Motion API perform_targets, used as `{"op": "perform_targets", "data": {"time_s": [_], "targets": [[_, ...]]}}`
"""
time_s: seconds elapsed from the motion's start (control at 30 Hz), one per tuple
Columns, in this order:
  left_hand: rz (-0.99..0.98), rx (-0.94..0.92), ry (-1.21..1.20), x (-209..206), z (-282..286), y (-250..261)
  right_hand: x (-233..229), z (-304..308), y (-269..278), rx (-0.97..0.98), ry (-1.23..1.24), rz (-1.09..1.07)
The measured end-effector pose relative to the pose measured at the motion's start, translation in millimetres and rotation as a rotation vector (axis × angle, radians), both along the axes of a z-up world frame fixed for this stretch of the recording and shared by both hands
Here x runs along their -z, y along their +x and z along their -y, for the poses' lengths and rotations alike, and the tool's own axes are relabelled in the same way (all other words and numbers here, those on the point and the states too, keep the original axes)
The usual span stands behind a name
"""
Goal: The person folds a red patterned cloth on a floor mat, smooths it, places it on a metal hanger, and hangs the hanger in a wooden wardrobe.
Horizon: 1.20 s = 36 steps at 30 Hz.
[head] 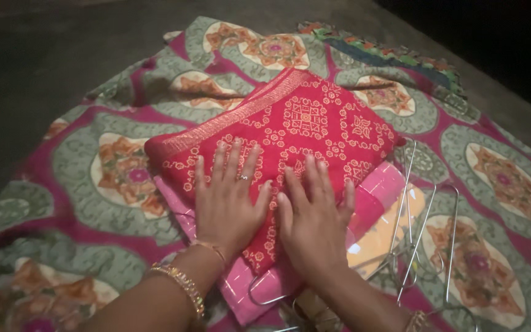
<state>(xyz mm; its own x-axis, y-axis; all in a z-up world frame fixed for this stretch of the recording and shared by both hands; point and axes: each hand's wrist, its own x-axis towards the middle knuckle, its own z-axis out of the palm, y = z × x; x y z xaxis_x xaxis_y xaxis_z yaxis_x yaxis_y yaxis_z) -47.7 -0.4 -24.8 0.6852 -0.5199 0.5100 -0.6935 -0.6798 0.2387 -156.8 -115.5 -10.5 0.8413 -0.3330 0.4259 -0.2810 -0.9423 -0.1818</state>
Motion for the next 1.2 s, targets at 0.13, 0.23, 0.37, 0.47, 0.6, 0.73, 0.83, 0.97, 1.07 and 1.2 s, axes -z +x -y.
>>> {"op": "perform_targets", "data": {"time_s": [0.13, 0.23, 0.37, 0.47, 0.6, 0.73, 0.83, 0.97, 1.07, 1.2], "targets": [[0.087, -0.015, 0.037, 5.6, -3.3, -0.1, -5.9, 0.3, 14.0, -0.319, 0.174, 0.068], [0.092, -0.045, 0.065, 3.5, 0.2, 0.8, -10.2, 17.6, 25.8, -0.399, 0.111, -0.057], [0.055, 0.003, -0.035, 1.1, 1.8, -0.6, -11.8, 54.3, 34.2, -0.335, -0.022, -0.168], [0.063, 0.007, -0.045, 0.1, -0.3, -1.3, -10.5, 89.3, 45.6, -0.226, -0.039, -0.212], [0.087, -0.002, -0.02, -0.5, 0.8, -1.3, 2.3, 135.0, 50.7, -0.148, 0.016, -0.21], [0.065, -0.004, -0.017, -2.2, 1.2, -1.9, 21.3, 177.0, 55.7, -0.031, 0.119, -0.217], [0.073, -0.002, -0.018, -2.8, 0.9, -1.2, 27.5, 206.4, 47.5, 0.031, 0.127, -0.265], [0.053, -0.004, -0.008, -2.5, 0.8, -1.8, 15.6, 213.5, 47.8, 0.254, 0.129, -0.363], [0.045, -0.005, -0.017, -0.8, 1.9, 1.5, -3.2, 176.0, 42.8, 0.245, 0.049, -0.026], [0.069, -0.008, 0.002, 2.4, -1.3, -2.1, -4.6, 68.6, 26.7, -0.199, 0.007, 0.301]]}}
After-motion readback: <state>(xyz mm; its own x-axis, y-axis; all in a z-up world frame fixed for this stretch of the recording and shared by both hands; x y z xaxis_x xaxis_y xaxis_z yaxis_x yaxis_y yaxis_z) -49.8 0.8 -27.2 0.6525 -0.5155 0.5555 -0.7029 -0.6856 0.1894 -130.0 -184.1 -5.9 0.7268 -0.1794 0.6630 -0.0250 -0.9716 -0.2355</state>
